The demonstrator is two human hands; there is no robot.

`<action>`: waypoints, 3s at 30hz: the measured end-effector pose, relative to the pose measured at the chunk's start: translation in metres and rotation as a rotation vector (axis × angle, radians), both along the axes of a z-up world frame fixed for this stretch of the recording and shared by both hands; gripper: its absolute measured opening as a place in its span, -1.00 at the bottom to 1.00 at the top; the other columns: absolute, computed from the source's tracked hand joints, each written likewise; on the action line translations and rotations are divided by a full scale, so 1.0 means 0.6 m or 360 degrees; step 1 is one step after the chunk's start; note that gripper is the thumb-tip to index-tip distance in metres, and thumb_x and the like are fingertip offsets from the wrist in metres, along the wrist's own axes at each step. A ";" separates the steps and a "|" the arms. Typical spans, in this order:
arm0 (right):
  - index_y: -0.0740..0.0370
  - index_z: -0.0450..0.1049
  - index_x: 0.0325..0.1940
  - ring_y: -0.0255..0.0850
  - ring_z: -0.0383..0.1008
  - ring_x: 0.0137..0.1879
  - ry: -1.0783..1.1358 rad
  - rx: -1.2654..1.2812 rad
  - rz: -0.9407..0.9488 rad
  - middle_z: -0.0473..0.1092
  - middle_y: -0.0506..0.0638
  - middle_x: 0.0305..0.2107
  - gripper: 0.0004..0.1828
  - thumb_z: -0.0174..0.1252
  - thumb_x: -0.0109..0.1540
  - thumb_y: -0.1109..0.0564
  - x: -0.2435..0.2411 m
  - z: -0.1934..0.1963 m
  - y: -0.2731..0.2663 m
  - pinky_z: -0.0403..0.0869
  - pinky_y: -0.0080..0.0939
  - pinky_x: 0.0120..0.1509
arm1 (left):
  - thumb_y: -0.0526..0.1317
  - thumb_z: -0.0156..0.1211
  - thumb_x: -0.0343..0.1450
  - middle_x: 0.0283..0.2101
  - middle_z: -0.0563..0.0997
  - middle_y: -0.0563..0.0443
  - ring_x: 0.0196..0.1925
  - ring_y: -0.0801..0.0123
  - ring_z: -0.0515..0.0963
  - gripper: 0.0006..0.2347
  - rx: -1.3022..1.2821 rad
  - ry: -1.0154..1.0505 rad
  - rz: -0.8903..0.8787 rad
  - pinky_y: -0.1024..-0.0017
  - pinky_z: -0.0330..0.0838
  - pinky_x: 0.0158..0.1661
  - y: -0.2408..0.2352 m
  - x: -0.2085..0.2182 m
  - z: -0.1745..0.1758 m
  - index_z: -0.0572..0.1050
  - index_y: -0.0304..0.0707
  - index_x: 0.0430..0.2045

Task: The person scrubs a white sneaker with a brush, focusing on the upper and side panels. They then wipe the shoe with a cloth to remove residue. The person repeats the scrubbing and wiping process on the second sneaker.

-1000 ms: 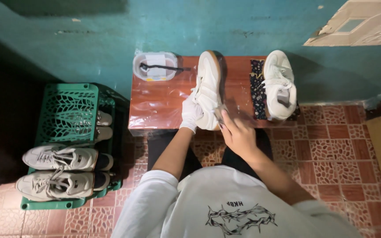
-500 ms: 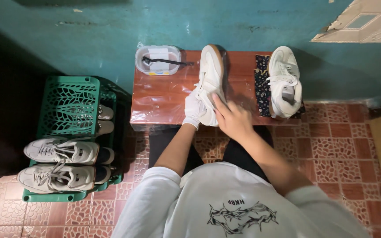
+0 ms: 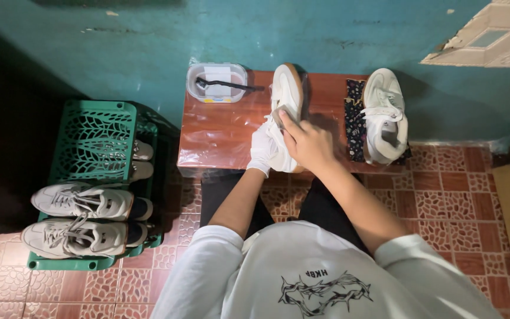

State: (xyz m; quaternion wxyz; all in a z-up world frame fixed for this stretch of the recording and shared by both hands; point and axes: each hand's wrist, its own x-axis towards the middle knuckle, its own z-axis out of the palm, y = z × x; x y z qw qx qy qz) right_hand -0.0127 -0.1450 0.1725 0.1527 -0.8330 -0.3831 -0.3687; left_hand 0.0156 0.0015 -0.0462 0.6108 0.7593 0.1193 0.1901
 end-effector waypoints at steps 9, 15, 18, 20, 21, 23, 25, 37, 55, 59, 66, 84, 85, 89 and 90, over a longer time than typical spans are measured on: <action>-0.15 0.62 0.19 -0.05 0.48 -0.50 0.0183 0.0066 0.0209 0.42 -0.07 -0.49 -0.55 0.12 0.23 -0.02 -0.078 -0.061 -0.127 0.51 -0.13 -0.41 | 0.03 0.00 0.52 -0.02 0.67 -0.21 0.13 0.12 0.60 -0.62 -0.0101 0.0047 -0.0004 0.31 0.39 0.23 0.000 -0.053 0.104 0.57 -0.28 -0.03; -0.27 0.54 0.25 0.09 0.52 -0.52 0.0252 0.0034 0.0263 0.45 0.02 -0.55 -0.54 0.15 0.25 -0.04 0.009 0.013 -0.004 0.49 0.06 -0.49 | 0.06 0.00 0.50 -0.05 0.69 -0.14 0.11 0.11 0.62 -0.64 0.0281 0.0040 0.0000 0.27 0.41 0.23 0.006 -0.037 0.079 0.57 -0.20 -0.06; -0.29 0.57 0.19 0.10 0.54 -0.52 0.0270 -0.0006 0.0222 0.48 0.03 -0.56 -0.60 0.14 0.25 -0.07 0.015 0.041 0.018 0.51 0.07 -0.48 | 0.07 0.01 0.48 -0.07 0.69 -0.10 0.09 0.10 0.63 -0.64 0.0464 0.0045 0.0001 0.26 0.42 0.23 0.007 -0.031 0.062 0.57 -0.16 -0.08; -0.31 0.55 0.22 0.08 0.54 -0.52 0.0235 -0.0020 0.0171 0.46 0.01 -0.55 -0.57 0.14 0.25 -0.07 -0.001 0.035 -0.008 0.51 0.06 -0.49 | 0.08 0.01 0.48 -0.08 0.70 -0.08 0.09 0.10 0.63 -0.65 0.0552 0.0046 -0.0007 0.25 0.43 0.23 0.008 -0.023 0.051 0.57 -0.14 -0.09; -0.33 0.53 0.25 0.06 0.54 -0.51 0.0205 -0.0034 0.0121 0.45 -0.02 -0.54 -0.54 0.13 0.24 -0.08 -0.009 0.031 -0.021 0.51 0.04 -0.50 | 0.09 0.01 0.47 -0.08 0.70 -0.06 0.08 0.10 0.63 -0.65 0.0640 0.0051 -0.0013 0.24 0.43 0.23 0.009 -0.019 0.045 0.57 -0.12 -0.10; -0.33 0.53 0.25 0.01 0.54 -0.47 0.0163 -0.0045 0.0046 0.46 -0.05 -0.50 -0.55 0.11 0.26 -0.09 -0.035 -0.010 -0.073 0.52 -0.02 -0.46 | 0.10 -0.03 0.48 -0.07 0.70 -0.01 0.10 0.16 0.63 -0.64 0.0507 0.0088 -0.0010 0.26 0.41 0.24 0.004 -0.028 0.081 0.58 -0.09 -0.09; -0.33 0.54 0.25 -0.05 0.55 -0.42 0.0129 -0.0059 -0.0024 0.46 -0.09 -0.45 -0.56 0.08 0.28 -0.11 -0.072 -0.040 -0.117 0.53 -0.09 -0.43 | 0.12 -0.07 0.49 -0.05 0.70 0.04 0.11 0.22 0.62 -0.62 0.0371 0.0132 -0.0003 0.29 0.39 0.25 0.001 -0.034 0.086 0.59 -0.06 -0.09; -0.34 0.57 0.20 -0.06 0.50 -0.54 0.0037 0.0079 0.0040 0.43 -0.12 -0.55 -0.56 0.17 0.22 -0.13 -0.007 0.004 -0.031 0.50 -0.08 -0.53 | -0.02 -0.05 0.52 -0.04 0.68 -0.19 0.15 0.08 0.60 -0.65 0.0211 0.0011 0.0052 0.22 0.37 0.27 -0.001 -0.037 0.097 0.59 -0.28 -0.07; -0.20 0.56 0.25 -0.01 0.56 -0.44 0.0323 0.0267 0.0036 0.53 -0.05 -0.44 -0.55 0.10 0.27 -0.01 -0.088 -0.024 -0.097 0.53 -0.08 -0.44 | 0.05 0.10 0.47 -0.13 0.71 -0.03 0.04 0.21 0.66 -0.69 0.0602 0.0060 0.0139 0.32 0.50 0.14 -0.016 -0.017 0.035 0.61 -0.12 -0.13; -0.33 0.52 0.23 -0.03 0.53 -0.53 0.0185 0.0126 -0.0117 0.46 -0.07 -0.56 -0.55 0.15 0.24 -0.10 -0.040 0.005 -0.032 0.50 -0.02 -0.50 | 0.06 0.11 0.46 -0.13 0.71 -0.02 0.05 0.21 0.65 -0.69 0.0546 0.0098 0.0147 0.33 0.50 0.15 -0.012 -0.021 0.039 0.61 -0.10 -0.13; -0.27 0.59 0.15 -0.11 0.51 -0.51 0.0057 0.0136 -0.0056 0.43 -0.12 -0.56 -0.61 0.12 0.23 -0.10 -0.100 0.007 -0.073 0.50 -0.18 -0.46 | 0.08 0.13 0.45 -0.11 0.71 0.00 0.07 0.23 0.64 -0.68 0.0397 0.0211 0.0131 0.33 0.50 0.16 -0.010 -0.023 0.034 0.62 -0.08 -0.13; -0.22 0.58 0.12 -0.16 0.46 -0.54 0.0001 0.0038 -0.0032 0.37 -0.13 -0.49 -0.60 0.09 0.21 -0.05 -0.141 -0.024 -0.087 0.47 -0.21 -0.51 | -0.11 -0.07 0.58 -0.05 0.69 -0.15 0.06 0.25 0.64 -0.73 -0.2188 -0.0011 -0.0395 0.40 0.40 0.17 0.029 0.015 -0.081 0.51 -0.27 -0.02; -0.22 0.58 0.12 -0.16 0.46 -0.54 0.0008 0.0033 -0.0023 0.37 -0.13 -0.49 -0.60 0.09 0.21 -0.05 -0.137 -0.032 -0.093 0.47 -0.21 -0.51 | -0.11 -0.07 0.58 -0.05 0.69 -0.15 0.06 0.25 0.64 -0.73 -0.2194 -0.0012 -0.0382 0.40 0.40 0.17 0.017 -0.003 -0.034 0.51 -0.27 -0.02; -0.14 0.59 0.17 -0.07 0.44 -0.54 0.0072 0.0123 0.0078 0.33 -0.08 -0.57 -0.58 0.07 0.24 -0.03 -0.109 -0.055 -0.093 0.47 -0.16 -0.49 | 0.05 0.10 0.48 -0.03 0.68 -0.10 0.14 0.09 0.60 -0.68 0.0214 0.0408 0.0007 0.21 0.48 0.19 -0.018 -0.038 0.061 0.57 -0.13 -0.06; -0.14 0.60 0.17 -0.09 0.44 -0.54 0.0004 0.0152 0.0084 0.33 -0.10 -0.57 -0.58 0.07 0.25 -0.05 -0.093 -0.058 -0.081 0.47 -0.17 -0.48 | 0.02 0.07 0.49 -0.04 0.68 -0.13 0.13 0.06 0.60 -0.69 0.0206 0.0377 0.0019 0.19 0.49 0.18 -0.017 -0.032 0.064 0.58 -0.15 -0.08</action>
